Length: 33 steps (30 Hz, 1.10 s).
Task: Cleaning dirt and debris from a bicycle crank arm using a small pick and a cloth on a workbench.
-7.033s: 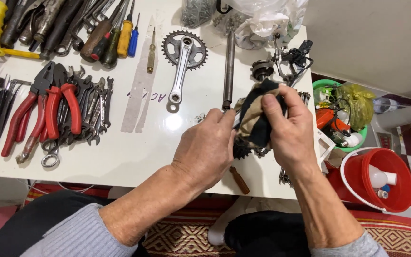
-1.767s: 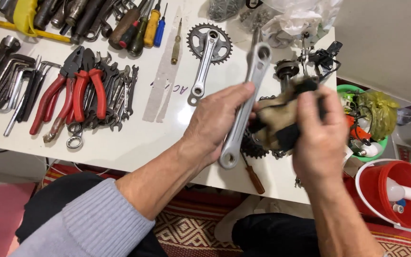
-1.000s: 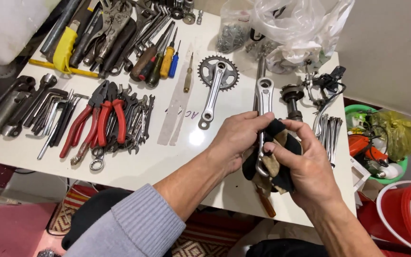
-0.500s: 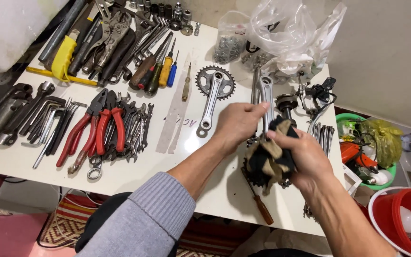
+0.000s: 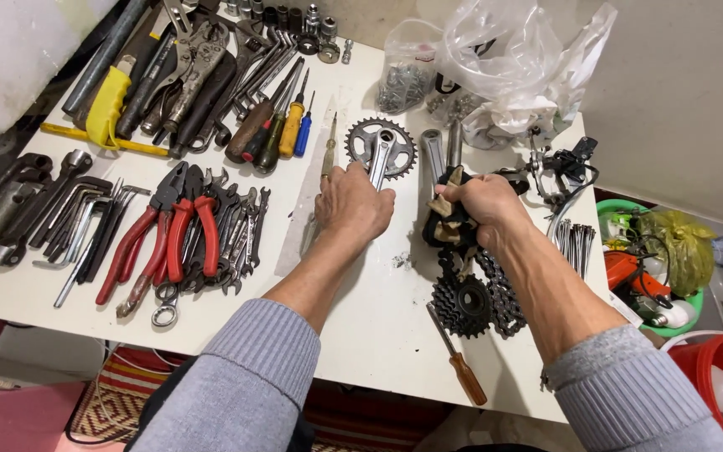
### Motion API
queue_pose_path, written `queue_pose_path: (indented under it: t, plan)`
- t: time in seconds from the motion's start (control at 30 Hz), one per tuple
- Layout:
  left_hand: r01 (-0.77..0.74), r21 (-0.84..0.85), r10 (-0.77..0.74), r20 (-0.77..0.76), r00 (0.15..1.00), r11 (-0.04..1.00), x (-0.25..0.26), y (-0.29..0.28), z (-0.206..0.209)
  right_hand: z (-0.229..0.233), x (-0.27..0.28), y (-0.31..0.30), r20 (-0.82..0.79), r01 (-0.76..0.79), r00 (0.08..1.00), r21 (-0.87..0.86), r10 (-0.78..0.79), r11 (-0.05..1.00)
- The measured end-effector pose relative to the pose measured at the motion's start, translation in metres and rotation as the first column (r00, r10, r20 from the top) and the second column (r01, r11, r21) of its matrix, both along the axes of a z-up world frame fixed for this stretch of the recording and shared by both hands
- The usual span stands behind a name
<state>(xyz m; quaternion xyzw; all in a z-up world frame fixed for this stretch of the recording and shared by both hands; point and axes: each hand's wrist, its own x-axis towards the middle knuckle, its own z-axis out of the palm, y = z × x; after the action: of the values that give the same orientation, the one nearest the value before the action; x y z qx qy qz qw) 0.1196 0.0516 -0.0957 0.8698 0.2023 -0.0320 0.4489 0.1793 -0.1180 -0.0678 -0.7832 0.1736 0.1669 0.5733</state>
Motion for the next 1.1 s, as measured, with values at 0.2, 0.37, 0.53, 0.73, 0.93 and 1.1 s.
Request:
queue_pose_path:
  t: [0.2, 0.37, 0.53, 0.73, 0.93, 1.1]
  plan:
    - [0.053, -0.043, -0.055, -0.049, 0.997, 0.998, -0.001, 0.007, -0.001, 0.024, -0.007, 0.013, 0.034, -0.103, 0.994, -0.107, 0.107, 0.989]
    - [0.101, -0.051, -0.104, -0.057, 0.993, 0.994, -0.002, 0.005, -0.001, 0.016, 0.003, 0.007, 0.018, -0.140, 0.989, -0.140, 0.144, 0.980]
    - [0.135, -0.032, -0.136, -0.044, 0.990, 0.990, -0.003, 0.006, 0.004, 0.024, 0.005, 0.008, -0.036, -0.201, 0.979, -0.235, 0.198, 0.951]
    - [0.150, 0.023, -0.150, -0.009, 0.989, 0.988, 0.003, 0.008, -0.009, 0.031, -0.001, 0.022, -0.100, -0.327, 0.942, -0.488, 0.320, 0.809]
    - [0.166, 0.026, -0.165, -0.037, 0.986, 0.986, 0.005, 0.009, -0.007, 0.017, 0.018, 0.015, -0.113, -0.383, 0.912, -0.585, 0.395, 0.715]
    - [0.157, 0.042, -0.157, -0.002, 0.988, 0.987, 0.008, 0.008, -0.014, -0.009, 0.034, 0.010, -0.106, -0.371, 0.883, -0.755, 0.457, 0.541]
